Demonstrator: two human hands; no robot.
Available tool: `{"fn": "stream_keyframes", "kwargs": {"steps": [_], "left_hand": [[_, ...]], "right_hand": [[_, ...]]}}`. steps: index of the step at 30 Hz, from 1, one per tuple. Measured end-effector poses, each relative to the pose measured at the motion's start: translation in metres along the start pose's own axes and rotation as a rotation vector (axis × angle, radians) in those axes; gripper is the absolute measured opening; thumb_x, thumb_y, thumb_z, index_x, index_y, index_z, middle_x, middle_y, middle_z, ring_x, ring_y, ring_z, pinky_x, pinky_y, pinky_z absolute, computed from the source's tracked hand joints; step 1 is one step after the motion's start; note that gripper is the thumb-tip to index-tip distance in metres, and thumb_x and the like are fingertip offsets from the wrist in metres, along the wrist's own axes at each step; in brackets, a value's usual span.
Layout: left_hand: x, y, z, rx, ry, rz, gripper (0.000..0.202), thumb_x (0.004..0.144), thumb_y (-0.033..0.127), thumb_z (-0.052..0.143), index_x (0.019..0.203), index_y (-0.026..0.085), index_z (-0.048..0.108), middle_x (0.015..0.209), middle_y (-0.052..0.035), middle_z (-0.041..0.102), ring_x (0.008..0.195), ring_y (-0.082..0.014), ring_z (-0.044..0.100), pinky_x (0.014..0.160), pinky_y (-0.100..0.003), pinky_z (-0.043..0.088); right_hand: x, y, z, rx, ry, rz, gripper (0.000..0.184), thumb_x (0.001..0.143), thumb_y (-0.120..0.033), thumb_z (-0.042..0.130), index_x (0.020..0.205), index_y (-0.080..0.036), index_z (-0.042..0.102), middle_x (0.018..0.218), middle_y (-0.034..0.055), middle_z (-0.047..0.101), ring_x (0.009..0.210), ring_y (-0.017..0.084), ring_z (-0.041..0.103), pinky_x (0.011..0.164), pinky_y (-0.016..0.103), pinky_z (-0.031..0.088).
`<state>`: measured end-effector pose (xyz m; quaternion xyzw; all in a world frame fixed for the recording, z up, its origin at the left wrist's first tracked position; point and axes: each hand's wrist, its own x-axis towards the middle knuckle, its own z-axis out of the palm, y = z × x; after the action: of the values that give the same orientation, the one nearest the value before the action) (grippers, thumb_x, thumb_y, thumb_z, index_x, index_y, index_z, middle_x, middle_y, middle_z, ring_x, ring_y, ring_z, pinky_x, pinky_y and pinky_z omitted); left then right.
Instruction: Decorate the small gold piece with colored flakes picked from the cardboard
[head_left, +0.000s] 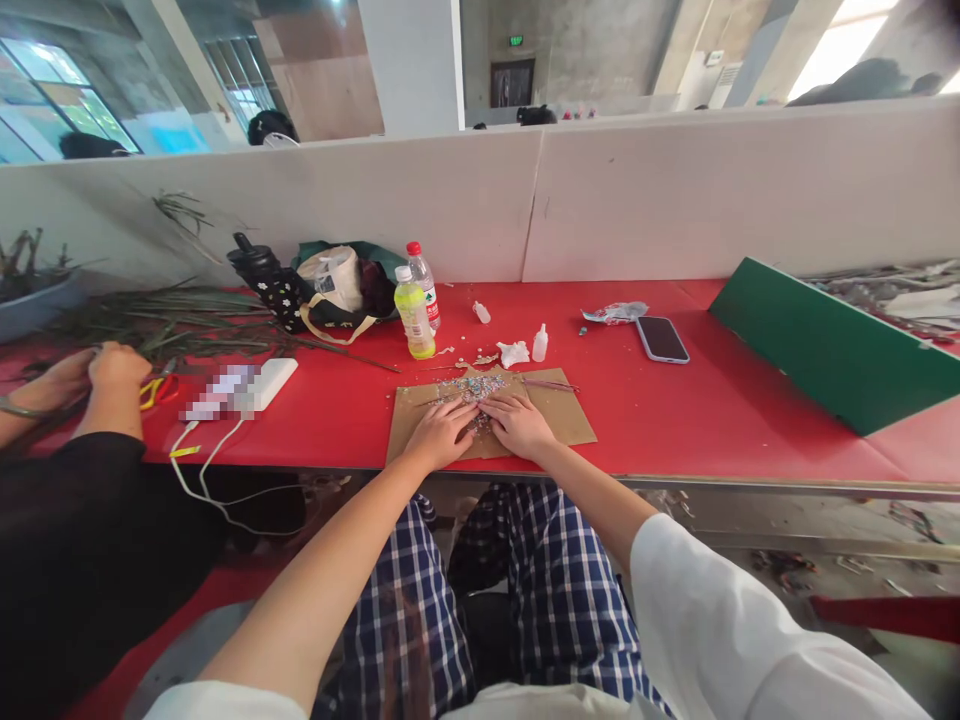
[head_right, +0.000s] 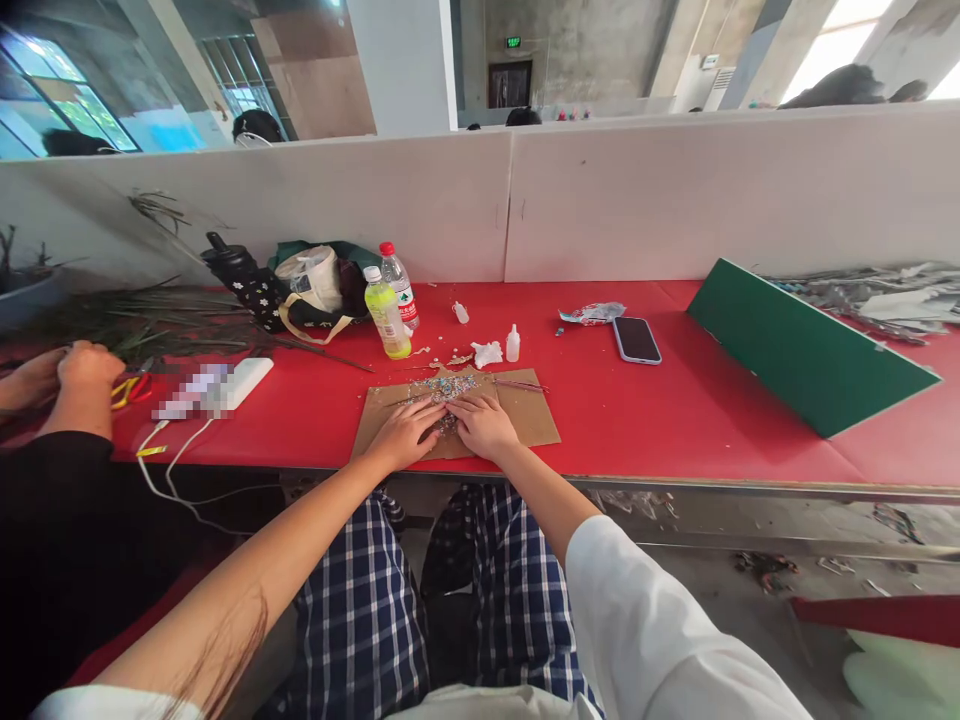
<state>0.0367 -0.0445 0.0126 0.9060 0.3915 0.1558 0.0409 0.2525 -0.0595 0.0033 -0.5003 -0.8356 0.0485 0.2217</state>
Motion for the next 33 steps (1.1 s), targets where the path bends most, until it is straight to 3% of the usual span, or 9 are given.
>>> {"fn": "stream_keyframes", "kwargs": {"steps": [20,33], "left_hand": [[0.0,0.0032,-0.0018,-0.012,0.053,-0.029,0.039,0.098,0.04,0.057,0.132,0.021,0.06,0.14,-0.0104,0.059,0.134,-0.0254,0.053,0.115,-0.054,0.041],[-0.0006,-0.0004,-0.0013,-0.034,0.107,-0.054,0.035,0.097,0.04,0.059,0.126,0.02,0.063,0.133,-0.0096,0.062,0.128,-0.0238,0.056,0.113,-0.052,0.044]], "right_hand": [[-0.0002,-0.0016,-0.0016,-0.047,-0.019,0.036,0.039,0.098,-0.04,0.059,0.133,-0.021,0.059,0.145,0.0105,0.055,0.133,0.027,0.053,0.115,0.056,0.038],[0.0006,-0.0005,0.0019,-0.049,0.041,0.068,0.035,0.098,-0.038,0.06,0.128,-0.02,0.061,0.139,0.0101,0.058,0.127,0.026,0.057,0.11,0.054,0.045]]}}
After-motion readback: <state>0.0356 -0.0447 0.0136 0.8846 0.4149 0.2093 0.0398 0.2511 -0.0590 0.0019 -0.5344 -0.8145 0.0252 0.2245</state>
